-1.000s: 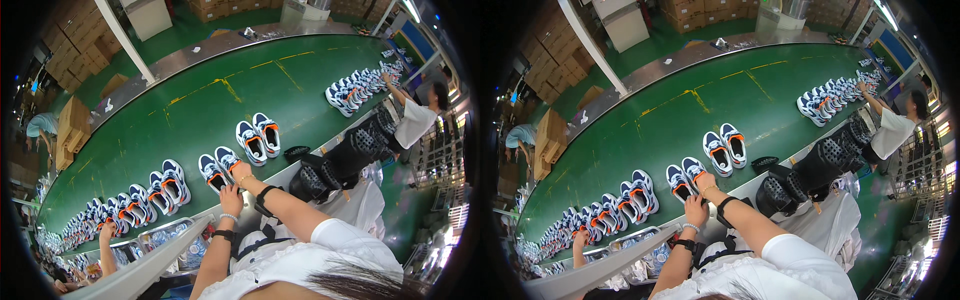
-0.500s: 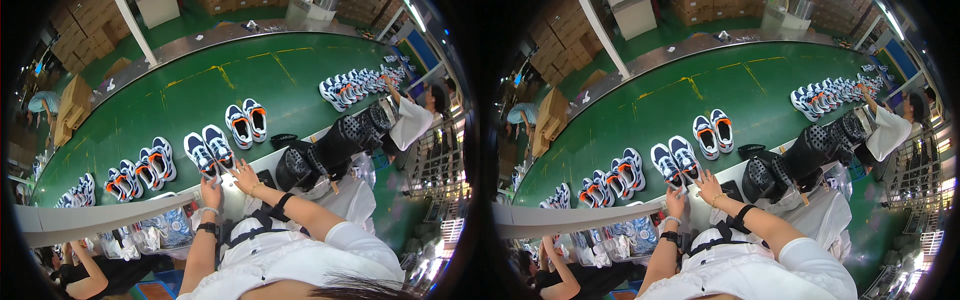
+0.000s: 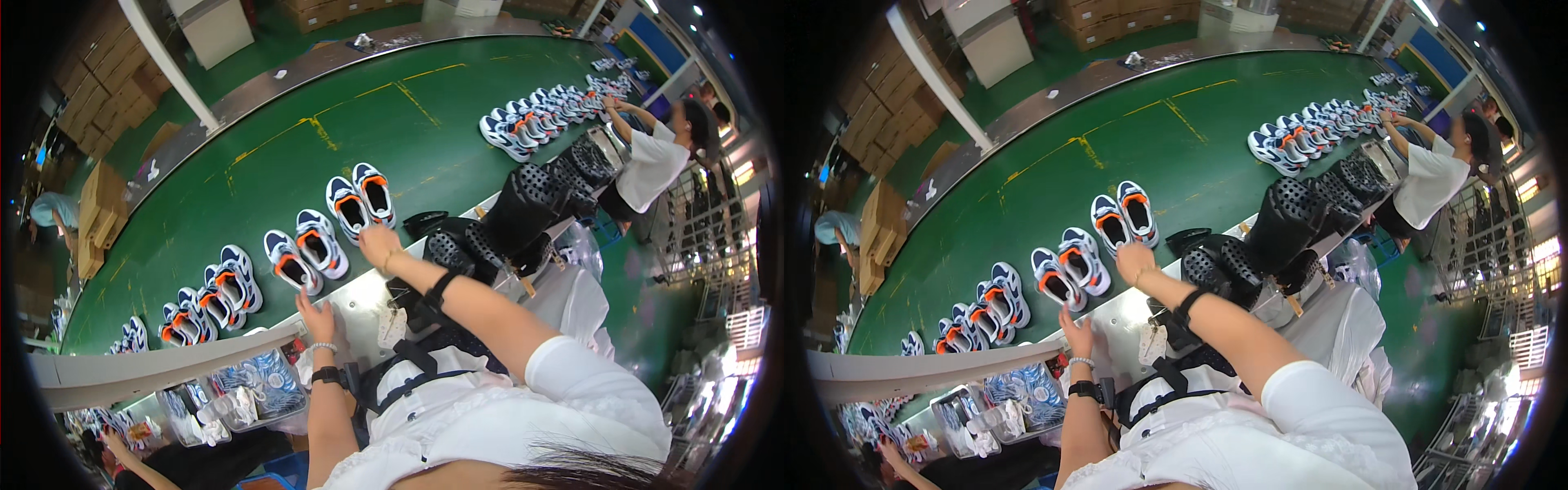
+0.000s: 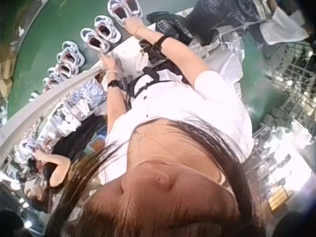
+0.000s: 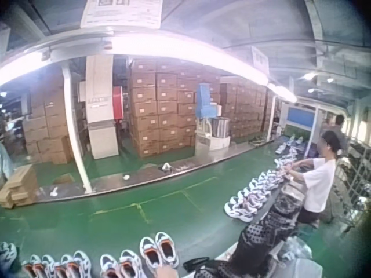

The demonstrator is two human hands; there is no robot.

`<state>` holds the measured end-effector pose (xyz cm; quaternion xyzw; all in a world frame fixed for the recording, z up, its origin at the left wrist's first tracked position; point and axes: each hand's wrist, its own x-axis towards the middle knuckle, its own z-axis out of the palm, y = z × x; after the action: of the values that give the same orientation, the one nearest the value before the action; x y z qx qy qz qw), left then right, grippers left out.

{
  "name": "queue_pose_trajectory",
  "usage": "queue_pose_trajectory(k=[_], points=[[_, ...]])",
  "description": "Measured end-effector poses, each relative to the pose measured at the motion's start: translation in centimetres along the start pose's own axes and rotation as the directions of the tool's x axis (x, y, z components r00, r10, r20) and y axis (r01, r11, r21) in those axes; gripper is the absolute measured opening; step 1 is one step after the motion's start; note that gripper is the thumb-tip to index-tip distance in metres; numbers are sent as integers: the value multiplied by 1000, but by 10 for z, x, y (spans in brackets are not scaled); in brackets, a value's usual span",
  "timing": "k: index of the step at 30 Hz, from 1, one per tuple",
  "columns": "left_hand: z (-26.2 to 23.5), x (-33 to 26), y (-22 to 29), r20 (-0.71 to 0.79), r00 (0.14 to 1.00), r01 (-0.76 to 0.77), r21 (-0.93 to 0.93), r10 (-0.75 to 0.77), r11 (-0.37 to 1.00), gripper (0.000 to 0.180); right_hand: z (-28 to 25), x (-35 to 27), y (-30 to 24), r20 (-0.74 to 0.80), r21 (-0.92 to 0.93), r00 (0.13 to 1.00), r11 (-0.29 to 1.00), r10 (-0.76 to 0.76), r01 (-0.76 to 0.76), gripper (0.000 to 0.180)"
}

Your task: Organizing newly manufactured shoes on an assembly line and checking materials.

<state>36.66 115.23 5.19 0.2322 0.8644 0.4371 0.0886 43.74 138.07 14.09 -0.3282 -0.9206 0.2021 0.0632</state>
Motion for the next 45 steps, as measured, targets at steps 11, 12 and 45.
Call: queue_pose_trajectory(k=[11,12,45], points=[[31,6,68,-21,993,-98,385,115,918,74,-43,55,57,612,-441,694,892,380,-100,39],[33,7,61,6,994,-101,420,109,902,75,-38,56,58,630,-434,674,894,386,-106,42],[40,85,172,808,585,712,-553,70,432,33,-143,-54,73,210,261,971,964,-111,54,57]])
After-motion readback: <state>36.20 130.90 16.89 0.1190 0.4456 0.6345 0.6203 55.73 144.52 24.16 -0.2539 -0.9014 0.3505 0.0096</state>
